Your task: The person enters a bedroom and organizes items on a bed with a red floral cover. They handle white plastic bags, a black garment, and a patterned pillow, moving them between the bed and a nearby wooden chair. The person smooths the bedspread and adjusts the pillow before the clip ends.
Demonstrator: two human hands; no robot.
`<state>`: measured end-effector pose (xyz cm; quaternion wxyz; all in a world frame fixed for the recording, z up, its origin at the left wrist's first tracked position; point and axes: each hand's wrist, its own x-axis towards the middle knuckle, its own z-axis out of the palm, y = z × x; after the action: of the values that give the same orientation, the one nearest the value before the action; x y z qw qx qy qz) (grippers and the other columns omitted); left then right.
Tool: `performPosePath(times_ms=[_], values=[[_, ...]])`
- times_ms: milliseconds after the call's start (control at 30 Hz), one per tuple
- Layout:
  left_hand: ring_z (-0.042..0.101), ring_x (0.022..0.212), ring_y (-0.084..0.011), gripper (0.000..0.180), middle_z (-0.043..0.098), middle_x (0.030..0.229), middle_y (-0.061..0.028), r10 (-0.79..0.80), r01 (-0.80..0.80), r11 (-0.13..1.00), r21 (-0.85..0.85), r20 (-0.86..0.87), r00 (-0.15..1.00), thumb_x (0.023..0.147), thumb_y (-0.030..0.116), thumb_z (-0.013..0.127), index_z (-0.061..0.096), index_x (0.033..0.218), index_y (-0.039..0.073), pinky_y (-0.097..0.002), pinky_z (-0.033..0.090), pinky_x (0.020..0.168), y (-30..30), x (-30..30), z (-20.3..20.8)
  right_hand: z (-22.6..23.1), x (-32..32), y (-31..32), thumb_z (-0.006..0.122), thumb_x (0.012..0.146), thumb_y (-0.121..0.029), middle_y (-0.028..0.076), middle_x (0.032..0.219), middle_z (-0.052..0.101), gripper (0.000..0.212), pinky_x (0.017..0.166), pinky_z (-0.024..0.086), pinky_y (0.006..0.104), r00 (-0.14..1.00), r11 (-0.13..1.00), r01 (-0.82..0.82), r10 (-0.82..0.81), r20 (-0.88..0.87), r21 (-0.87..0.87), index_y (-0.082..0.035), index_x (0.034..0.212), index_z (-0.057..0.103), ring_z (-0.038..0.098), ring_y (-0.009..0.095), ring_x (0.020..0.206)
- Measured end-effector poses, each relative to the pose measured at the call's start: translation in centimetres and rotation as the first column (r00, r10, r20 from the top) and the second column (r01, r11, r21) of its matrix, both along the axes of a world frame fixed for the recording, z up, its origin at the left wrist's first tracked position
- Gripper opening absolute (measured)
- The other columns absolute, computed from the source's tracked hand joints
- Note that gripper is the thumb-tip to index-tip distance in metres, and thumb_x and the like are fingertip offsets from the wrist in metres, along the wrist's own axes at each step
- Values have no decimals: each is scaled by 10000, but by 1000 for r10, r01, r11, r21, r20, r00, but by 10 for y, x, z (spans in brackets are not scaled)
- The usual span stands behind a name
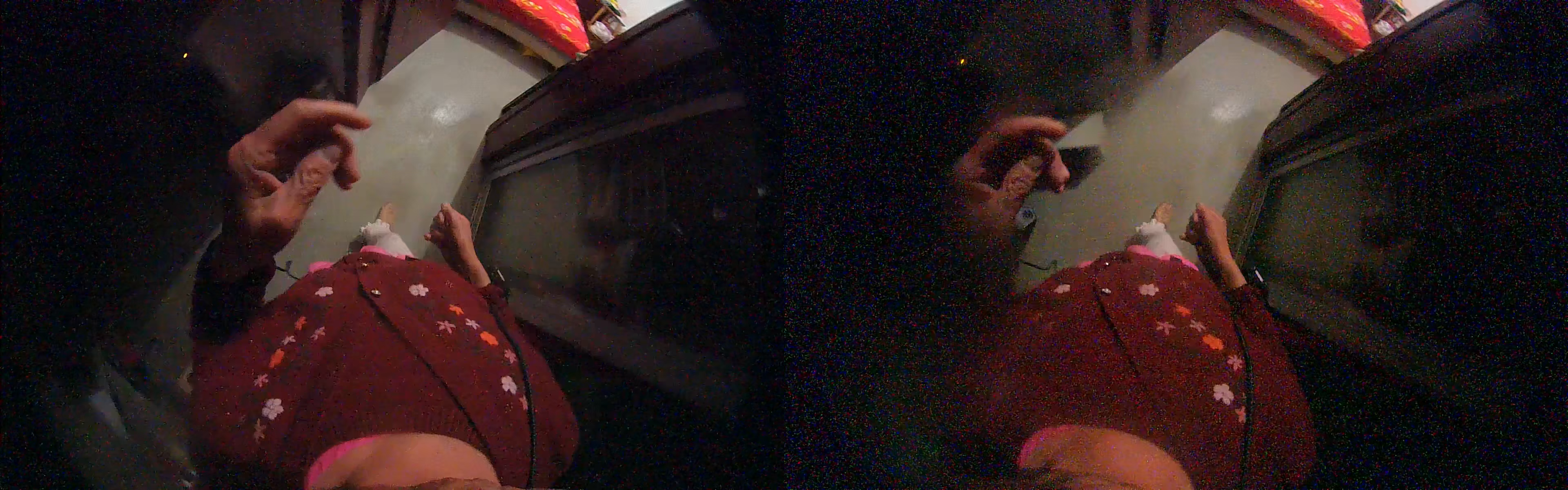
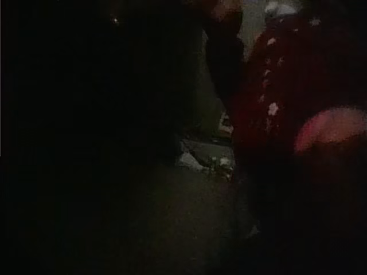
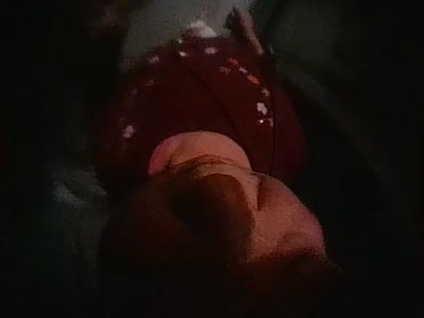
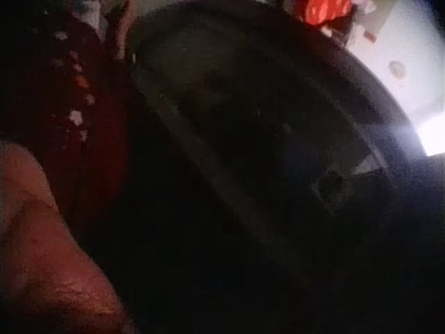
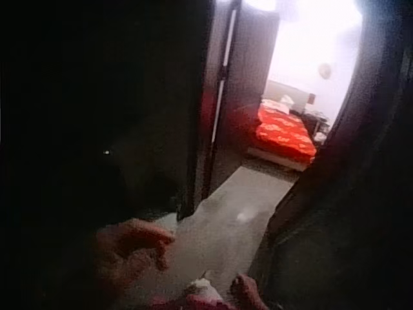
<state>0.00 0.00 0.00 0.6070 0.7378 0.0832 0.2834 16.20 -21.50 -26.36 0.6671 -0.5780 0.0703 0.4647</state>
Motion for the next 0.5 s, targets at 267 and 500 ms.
performPosePath(times_ms=[267,500], values=[[484,484,-101,104,509,581,-21,43,-144,864,-483,-214,976,902,115,535,545,898,12,-244,419,468,18,-14,-78,27,27,-16,474,924,-348,-35,543,344,321,537,431,340,997,997,30,-24,-77,73,-131,689,447,343,124,433],[517,472,-119,122,510,562,-34,-32,-58,811,-582,-143,989,900,126,547,528,890,5,-239,407,454,-62,-11,-68,79,25,-65,470,926,-363,-38,544,339,337,549,449,325,999,998,34,-33,-27,44,-126,687,445,337,112,436]])
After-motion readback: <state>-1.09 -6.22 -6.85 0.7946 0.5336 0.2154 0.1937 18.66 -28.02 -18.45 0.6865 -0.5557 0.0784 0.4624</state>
